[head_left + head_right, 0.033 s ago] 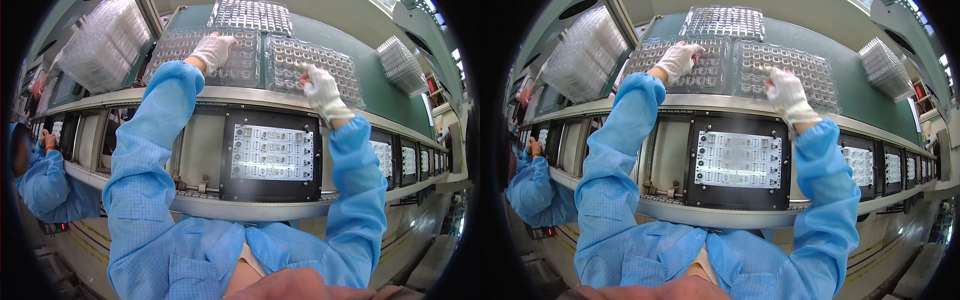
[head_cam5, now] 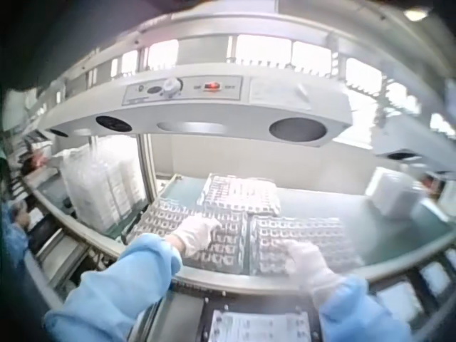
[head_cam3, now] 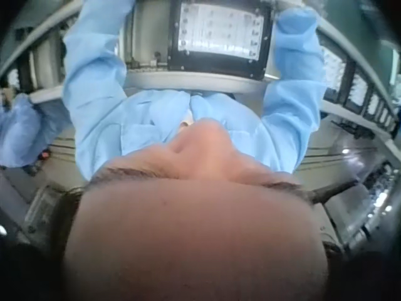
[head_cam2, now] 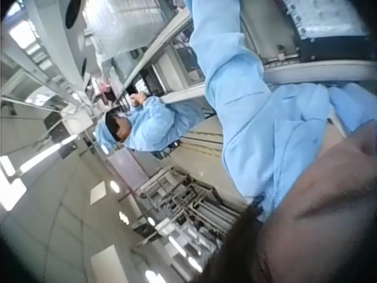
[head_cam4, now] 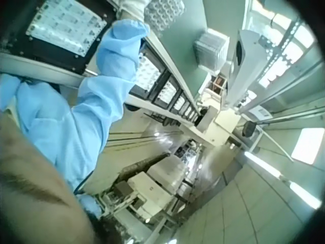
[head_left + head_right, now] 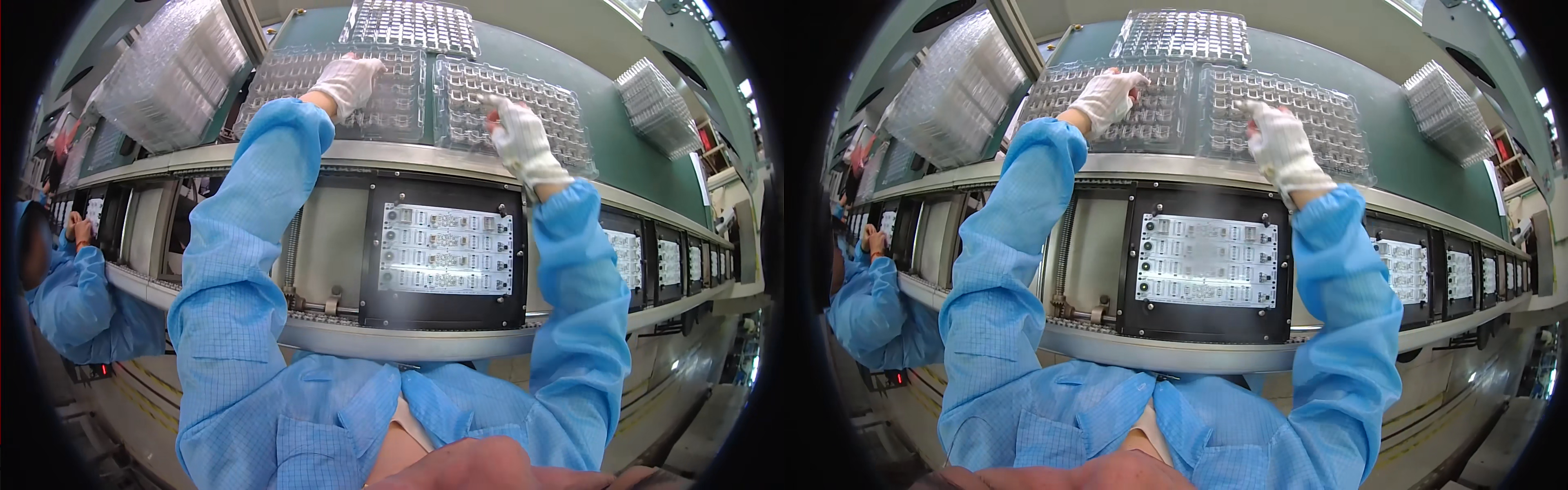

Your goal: Placing small electronic components onto printed circuit boards on an assembly line.

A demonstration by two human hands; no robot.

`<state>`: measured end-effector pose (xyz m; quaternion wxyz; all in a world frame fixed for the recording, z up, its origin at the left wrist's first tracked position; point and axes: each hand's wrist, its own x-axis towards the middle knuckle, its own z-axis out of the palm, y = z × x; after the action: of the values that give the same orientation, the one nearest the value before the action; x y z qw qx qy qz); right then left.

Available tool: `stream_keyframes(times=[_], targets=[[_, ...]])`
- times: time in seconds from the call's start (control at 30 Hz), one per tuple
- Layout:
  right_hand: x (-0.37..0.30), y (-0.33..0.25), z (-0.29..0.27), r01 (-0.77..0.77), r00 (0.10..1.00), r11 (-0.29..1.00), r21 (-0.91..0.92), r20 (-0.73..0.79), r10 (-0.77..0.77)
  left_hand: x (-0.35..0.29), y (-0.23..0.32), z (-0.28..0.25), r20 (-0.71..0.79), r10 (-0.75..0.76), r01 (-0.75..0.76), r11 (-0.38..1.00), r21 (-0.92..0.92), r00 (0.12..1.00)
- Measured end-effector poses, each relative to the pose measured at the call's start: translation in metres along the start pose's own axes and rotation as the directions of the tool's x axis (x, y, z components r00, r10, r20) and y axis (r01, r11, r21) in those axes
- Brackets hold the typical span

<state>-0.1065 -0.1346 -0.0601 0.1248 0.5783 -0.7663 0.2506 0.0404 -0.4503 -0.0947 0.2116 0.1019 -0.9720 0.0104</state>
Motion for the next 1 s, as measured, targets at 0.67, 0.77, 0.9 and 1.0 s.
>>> stream_keyframes(times=[0.67,0.77,0.9,1.0], targets=[[0.029,-0.025,0.005,0.164,0.977,0.984,-0.062,-0.125,-0.171,-0.166,0.172,-0.089,-0.056,0.327,-0.327,0.885,-0.332,0.943],[0.006,-0.048,-0.003,0.219,0.966,0.975,0.036,-0.149,-0.211,-0.167,0.164,-0.082,0.001,0.317,-0.300,0.897,-0.325,0.948],[-0.021,-0.061,-0.007,0.257,0.944,0.966,-0.002,-0.216,-0.251,-0.163,0.160,-0.081,0.069,0.327,-0.298,0.916,-0.267,0.943],[-0.041,-0.067,-0.016,0.261,0.951,0.965,0.039,-0.183,-0.250,-0.161,0.160,-0.084,0.130,0.339,-0.307,0.926,-0.219,0.932]])
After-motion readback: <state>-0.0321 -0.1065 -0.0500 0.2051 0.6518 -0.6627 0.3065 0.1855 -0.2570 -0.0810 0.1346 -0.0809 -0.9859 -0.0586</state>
